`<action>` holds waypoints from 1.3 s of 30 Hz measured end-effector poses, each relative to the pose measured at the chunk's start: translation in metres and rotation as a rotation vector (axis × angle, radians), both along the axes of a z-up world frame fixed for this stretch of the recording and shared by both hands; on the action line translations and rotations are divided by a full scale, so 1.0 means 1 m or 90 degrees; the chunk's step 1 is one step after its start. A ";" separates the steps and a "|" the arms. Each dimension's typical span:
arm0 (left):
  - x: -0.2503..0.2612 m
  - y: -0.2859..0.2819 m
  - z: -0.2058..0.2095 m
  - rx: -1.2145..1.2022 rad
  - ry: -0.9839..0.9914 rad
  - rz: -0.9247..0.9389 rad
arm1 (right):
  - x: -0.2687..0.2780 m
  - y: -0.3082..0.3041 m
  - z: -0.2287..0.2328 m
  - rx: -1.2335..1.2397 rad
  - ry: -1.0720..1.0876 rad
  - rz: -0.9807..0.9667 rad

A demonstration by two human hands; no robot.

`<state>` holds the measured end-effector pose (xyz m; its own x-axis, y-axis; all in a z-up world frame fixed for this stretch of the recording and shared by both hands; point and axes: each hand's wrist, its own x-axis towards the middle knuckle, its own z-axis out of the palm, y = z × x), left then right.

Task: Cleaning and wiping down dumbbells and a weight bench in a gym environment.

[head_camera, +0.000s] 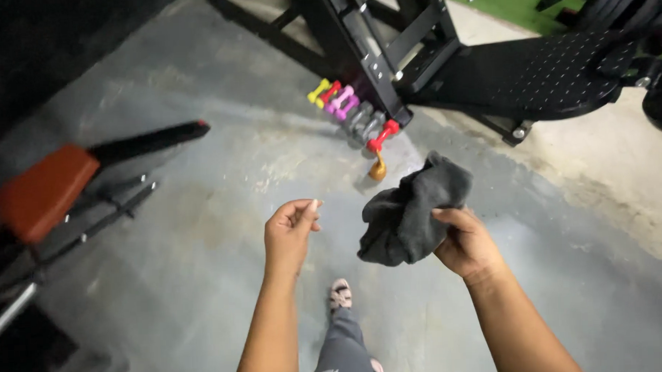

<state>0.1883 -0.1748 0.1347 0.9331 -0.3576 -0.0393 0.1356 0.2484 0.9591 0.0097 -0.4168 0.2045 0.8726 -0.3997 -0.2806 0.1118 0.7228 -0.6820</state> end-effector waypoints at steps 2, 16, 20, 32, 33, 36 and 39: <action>0.038 -0.016 0.009 0.012 -0.023 -0.026 | 0.035 -0.010 0.011 -0.051 0.050 -0.031; 0.238 -0.187 0.013 0.045 -0.074 -0.109 | 0.162 -0.171 0.049 -0.003 0.113 -0.252; 0.259 -0.250 0.010 0.001 -0.059 -0.100 | 0.174 -0.255 0.051 -0.019 0.133 -0.262; 0.271 -0.416 -0.009 0.061 -0.001 0.070 | 0.273 -0.498 0.056 -0.117 0.130 -0.048; 0.275 -0.425 -0.020 0.071 0.019 0.062 | 0.285 -0.511 0.052 -0.134 0.121 -0.029; 0.293 -0.451 -0.052 0.118 0.043 0.061 | 0.327 -0.541 0.032 -0.118 0.114 0.018; 0.325 -0.484 -0.092 0.198 0.045 0.040 | 0.368 -0.566 0.002 -0.064 0.143 0.025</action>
